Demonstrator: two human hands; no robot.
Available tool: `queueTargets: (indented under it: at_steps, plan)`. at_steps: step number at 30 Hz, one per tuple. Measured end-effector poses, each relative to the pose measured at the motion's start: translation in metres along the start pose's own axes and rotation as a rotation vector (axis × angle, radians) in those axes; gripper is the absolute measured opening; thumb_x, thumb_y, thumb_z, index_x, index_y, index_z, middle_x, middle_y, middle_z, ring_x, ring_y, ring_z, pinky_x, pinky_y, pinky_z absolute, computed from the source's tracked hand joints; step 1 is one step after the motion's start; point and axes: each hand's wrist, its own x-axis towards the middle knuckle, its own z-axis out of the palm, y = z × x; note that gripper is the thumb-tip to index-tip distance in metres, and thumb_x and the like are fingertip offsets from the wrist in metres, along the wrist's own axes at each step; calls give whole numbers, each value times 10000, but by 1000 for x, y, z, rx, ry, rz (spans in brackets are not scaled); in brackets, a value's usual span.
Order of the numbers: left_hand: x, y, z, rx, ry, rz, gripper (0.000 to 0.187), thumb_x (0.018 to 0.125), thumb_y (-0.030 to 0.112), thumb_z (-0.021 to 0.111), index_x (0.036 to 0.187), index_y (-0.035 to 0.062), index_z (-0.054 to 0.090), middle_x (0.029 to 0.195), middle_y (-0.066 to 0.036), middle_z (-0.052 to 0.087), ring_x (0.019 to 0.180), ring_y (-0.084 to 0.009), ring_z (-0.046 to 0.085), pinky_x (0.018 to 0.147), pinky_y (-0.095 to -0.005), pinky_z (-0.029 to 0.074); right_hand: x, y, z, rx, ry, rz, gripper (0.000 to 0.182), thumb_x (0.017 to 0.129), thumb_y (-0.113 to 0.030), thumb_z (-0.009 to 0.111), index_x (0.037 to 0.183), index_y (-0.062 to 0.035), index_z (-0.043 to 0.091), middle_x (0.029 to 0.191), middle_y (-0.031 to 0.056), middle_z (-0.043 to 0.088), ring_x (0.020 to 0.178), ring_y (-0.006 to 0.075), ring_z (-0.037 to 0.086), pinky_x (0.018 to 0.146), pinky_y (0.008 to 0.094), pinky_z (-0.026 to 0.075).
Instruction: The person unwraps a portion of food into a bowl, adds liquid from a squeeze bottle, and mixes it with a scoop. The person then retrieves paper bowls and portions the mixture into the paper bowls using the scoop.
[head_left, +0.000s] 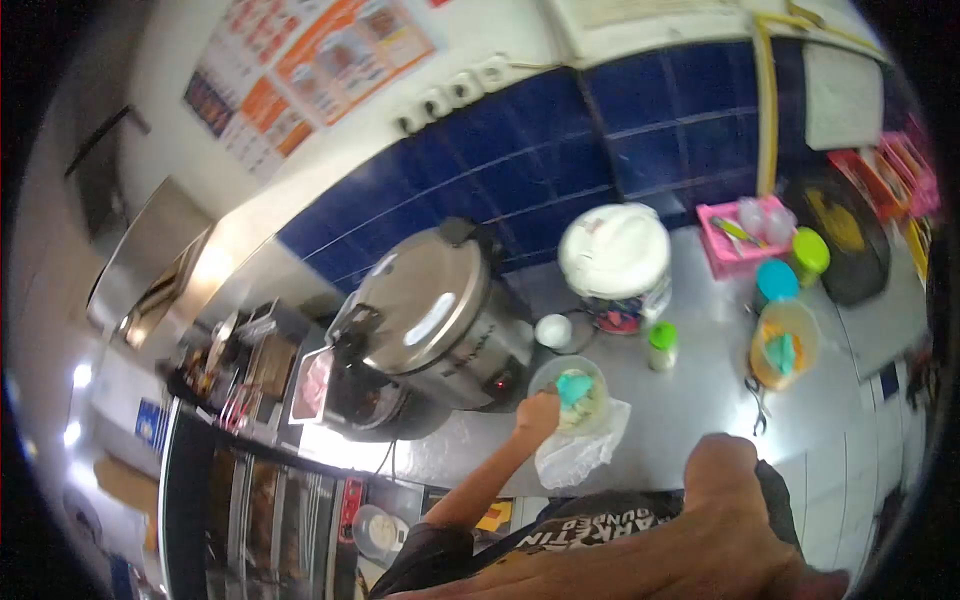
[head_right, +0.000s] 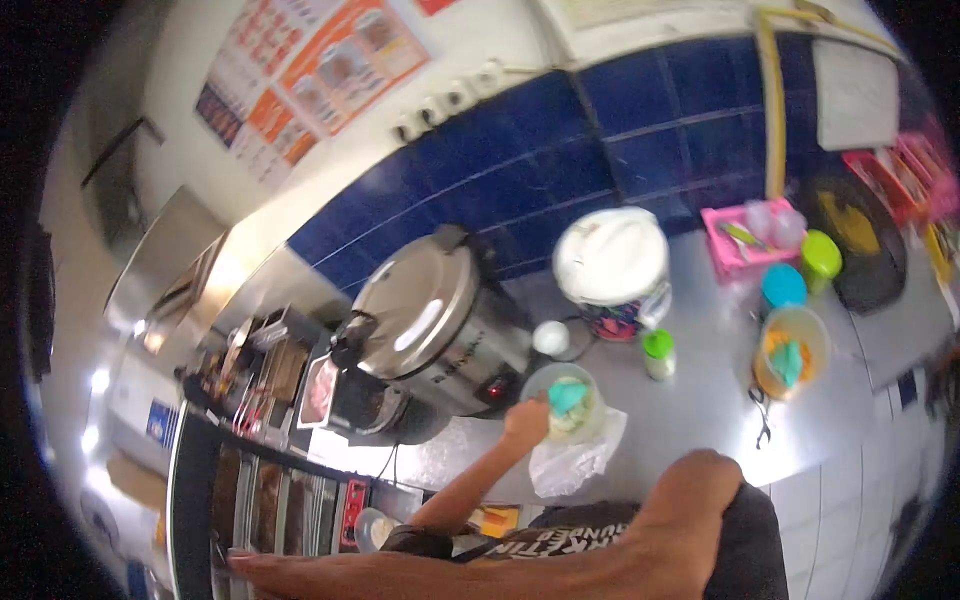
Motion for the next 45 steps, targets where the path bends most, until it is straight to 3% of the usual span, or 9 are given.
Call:
queueTargets:
  at_steps: [5, 10, 12, 13, 16, 23, 33, 39, 45]
  plan:
    - [13, -21, 27, 190, -86, 123, 254, 821, 161, 580, 1036, 49, 656, 827, -167, 712, 733, -323, 715, 598, -466, 574, -41, 7, -8, -127, 41, -28, 408, 1015, -290, 403, 1203, 23, 585, 1167, 234, 625, 1041, 388, 605, 943, 406, 464]
    - [-15, 8, -62, 138, -86, 98, 530, 831, 180, 608, 1324, 21, 494, 856, -177, 685, 741, -332, 711, 629, -418, 579, -99, 52, -28, -378, 178, 14, 410, 1014, -282, 416, 1267, 12, 550, 1220, 259, 597, 1103, 417, 579, 980, 412, 448]
    - [-28, 3, -71, 100, 31, 80, 533, 839, 186, 614, 1335, 32, 493, 927, -184, 667, 792, -324, 711, 662, -409, 584, -135, 112, -49, -768, 469, 424, 416, 1013, -279, 421, 1292, 7, 536, 1241, 269, 586, 1129, 429, 569, 994, 414, 442]
    - [-19, 4, -65, 115, 65, 61, 520, 846, 179, 609, 1327, 17, 495, 922, -171, 663, 782, -324, 711, 658, -411, 584, -144, 143, -58, -808, 651, 1050, 471, 1007, -365, 416, 1230, 27, 553, 1237, 309, 560, 1119, 446, 568, 968, 459, 453]
    - [2, 9, -31, 148, 39, -37, 460, 846, 118, 597, 1275, -27, 519, 943, -172, 666, 791, -329, 710, 656, -418, 582, -202, 242, -51, -1070, 385, 1314, 482, 1003, -390, 391, 1107, 55, 544, 894, 309, 662, 841, 439, 670, 729, 516, 533]
    - [41, -31, -12, -293, -153, 421, 235, 806, 74, 566, 1006, -39, 619, 824, -225, 668, 779, -388, 684, 687, -470, 564, -250, 311, -27, -1065, 549, 1292, 277, 971, -220, 452, 1038, 37, 533, 752, 288, 650, 713, 469, 645, 670, 540, 519]
    - [21, 7, -19, -6, -129, 179, 414, 820, 73, 564, 1218, -40, 568, 855, -184, 683, 711, -300, 702, 584, -393, 572, -241, 314, -45, -924, 551, 1319, 511, 867, -168, 567, 1336, -8, 443, 795, 291, 659, 734, 468, 650, 706, 550, 524]
    - [42, 3, -55, 405, 266, 488, 562, 793, 165, 618, 1334, 40, 529, 820, -43, 597, 685, -161, 658, 557, -287, 561, -235, 295, -52, -940, 531, 1326, 496, 838, -156, 584, 1298, 2, 485, 755, 287, 651, 727, 463, 653, 683, 549, 526]
    - [49, -9, -27, 197, -184, 157, 377, 829, 99, 599, 1196, 12, 598, 902, -152, 674, 832, -276, 707, 653, -374, 585, -233, 311, -51, -918, 659, 1283, 445, 852, -115, 562, 1271, 28, 520, 752, 269, 650, 711, 452, 644, 687, 523, 528]
